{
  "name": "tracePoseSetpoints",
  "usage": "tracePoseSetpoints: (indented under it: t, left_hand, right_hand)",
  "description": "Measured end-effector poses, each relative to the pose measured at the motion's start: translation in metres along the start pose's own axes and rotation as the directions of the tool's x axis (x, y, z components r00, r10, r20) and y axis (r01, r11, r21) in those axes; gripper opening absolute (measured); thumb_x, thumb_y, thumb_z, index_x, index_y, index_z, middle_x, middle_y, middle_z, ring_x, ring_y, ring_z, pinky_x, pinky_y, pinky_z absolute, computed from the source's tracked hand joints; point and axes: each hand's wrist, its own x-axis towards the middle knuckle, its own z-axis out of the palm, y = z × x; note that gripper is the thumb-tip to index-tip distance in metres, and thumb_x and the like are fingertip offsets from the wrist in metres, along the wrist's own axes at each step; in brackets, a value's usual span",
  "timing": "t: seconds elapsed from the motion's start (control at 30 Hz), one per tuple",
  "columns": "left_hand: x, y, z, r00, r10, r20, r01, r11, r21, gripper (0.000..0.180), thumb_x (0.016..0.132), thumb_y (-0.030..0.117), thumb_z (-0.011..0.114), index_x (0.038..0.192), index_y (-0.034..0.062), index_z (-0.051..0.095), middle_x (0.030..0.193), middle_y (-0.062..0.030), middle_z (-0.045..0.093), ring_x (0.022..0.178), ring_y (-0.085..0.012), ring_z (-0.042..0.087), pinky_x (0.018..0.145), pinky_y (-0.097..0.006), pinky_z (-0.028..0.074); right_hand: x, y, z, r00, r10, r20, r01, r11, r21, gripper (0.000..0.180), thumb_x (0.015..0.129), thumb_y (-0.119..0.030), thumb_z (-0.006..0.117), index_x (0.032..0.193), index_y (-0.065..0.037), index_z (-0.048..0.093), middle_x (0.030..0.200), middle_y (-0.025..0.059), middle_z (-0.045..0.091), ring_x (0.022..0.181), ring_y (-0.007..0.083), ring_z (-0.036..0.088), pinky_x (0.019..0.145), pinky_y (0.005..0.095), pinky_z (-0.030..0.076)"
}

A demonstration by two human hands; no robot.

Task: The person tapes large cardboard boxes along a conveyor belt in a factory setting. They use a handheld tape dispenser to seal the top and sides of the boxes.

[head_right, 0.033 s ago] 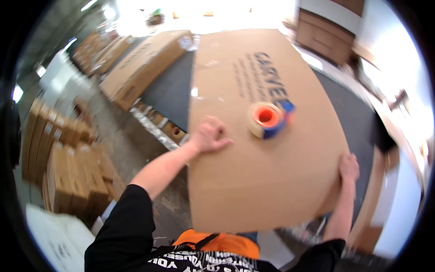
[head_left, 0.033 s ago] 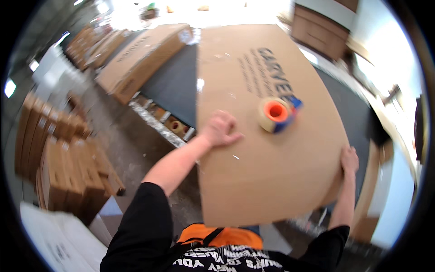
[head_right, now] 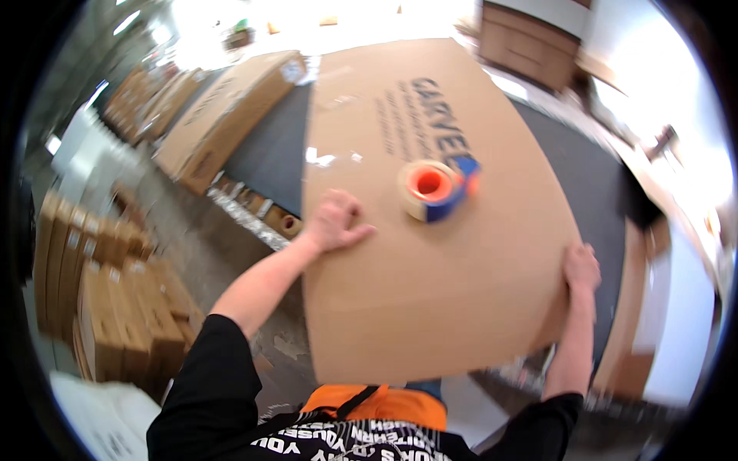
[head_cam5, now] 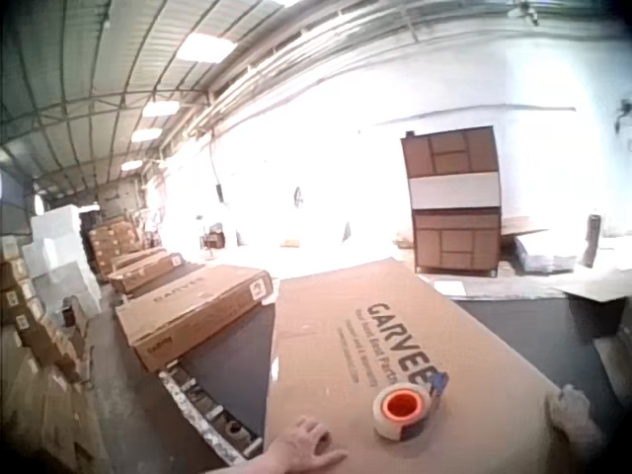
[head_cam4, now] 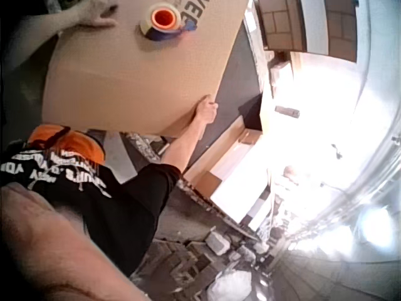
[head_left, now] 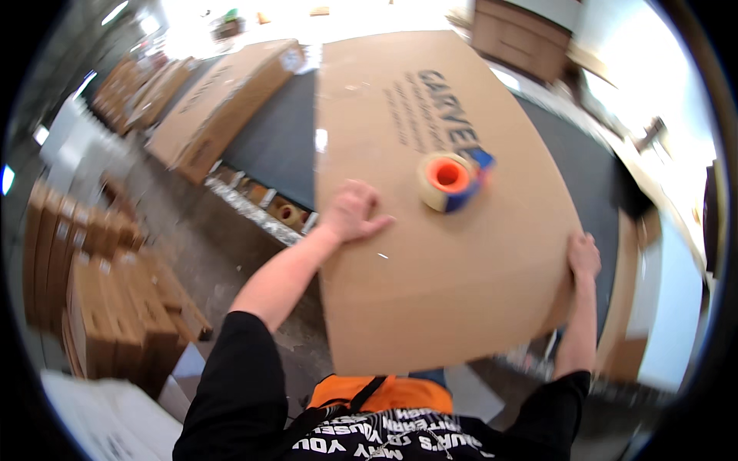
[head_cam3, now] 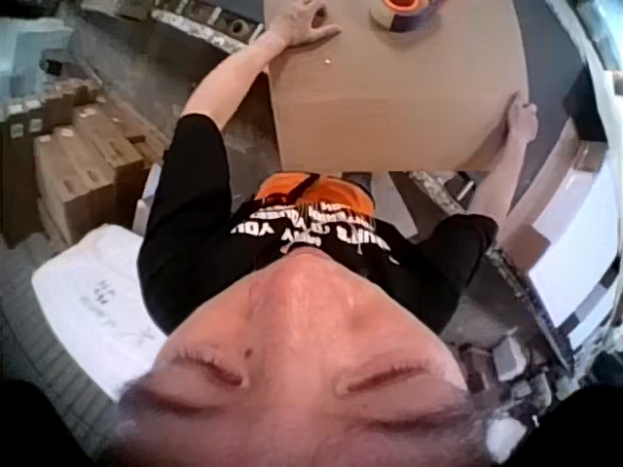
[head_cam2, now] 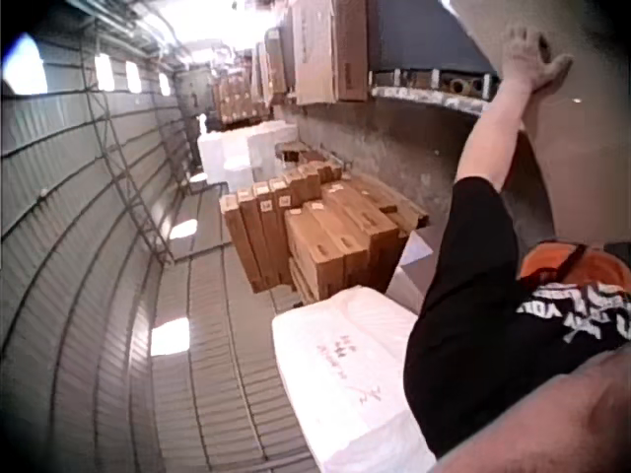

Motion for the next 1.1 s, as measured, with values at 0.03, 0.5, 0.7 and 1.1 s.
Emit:
tracePoseSetpoints:
  t: [0.03, 0.5, 0.7, 1.1]
  left_hand:
    - [-0.012, -0.006, -0.009, 1.000, -0.016, 0.004, 0.016, 1.000, -0.008, 0.047, 0.078, 0.049, 0.073, 0.095, 0.0077, 0.058, 0.096, -0.0143, 0.057, 0.099, -0.0348, 0.053, 0.091, -0.046, 0.043]
    - [-0.130, 0.050, -0.069, 0.822, 0.356, 0.444, -0.395, 0.919, -0.004, 0.104, 0.061, 0.048, 0.082, 0.144, 0.0046, 0.038, 0.155, -0.0212, 0.025, 0.142, -0.0502, 0.017, 0.116, -0.058, 0.019]
    - [-0.141, 0.063, -0.012, 0.962, 0.266, 0.066, -0.271, 0.893, 0.360, 0.067, 0.073, 0.028, 0.071, 0.133, 0.0028, 0.055, 0.142, -0.0249, 0.048, 0.127, -0.0562, 0.044, 0.108, -0.060, 0.034]
    - [-0.140, 0.055, -0.014, 0.950, 0.298, 0.096, -0.306, 0.823, 0.479, 0.091, 0.071, 0.053, 0.077, 0.139, 0.0009, 0.047, 0.143, -0.0223, 0.047, 0.129, -0.0474, 0.045, 0.109, -0.054, 0.038]
  right_hand:
    - [-0.031, -0.004, 0.000, 0.999, 0.039, -0.009, -0.039, 0.999, -0.001, 0.059, 0.094, -0.052, 0.036, 0.114, -0.002, 0.060, 0.118, 0.0254, 0.063, 0.110, 0.0462, 0.060, 0.096, 0.0535, 0.046]
    - [-0.313, -0.043, 0.063, 0.699, 0.271, -0.662, -0.094, 0.952, 0.291, 0.051, 0.094, -0.048, 0.048, 0.106, 0.001, 0.051, 0.108, 0.0233, 0.053, 0.100, 0.0395, 0.053, 0.089, 0.0525, 0.043]
    - [-0.282, -0.059, 0.150, 0.596, 0.526, -0.606, 0.461, 0.394, 0.795, 0.059, 0.095, -0.049, 0.044, 0.124, 0.002, 0.037, 0.121, 0.0205, 0.044, 0.106, 0.0333, 0.046, 0.096, 0.0458, 0.036]
    - [-0.385, 0.042, 0.088, 0.584, 0.055, 0.810, -0.788, -0.200, 0.582, 0.038, 0.086, -0.025, 0.062, 0.109, 0.005, 0.061, 0.101, 0.0171, 0.066, 0.090, 0.0300, 0.067, 0.080, 0.0474, 0.056]
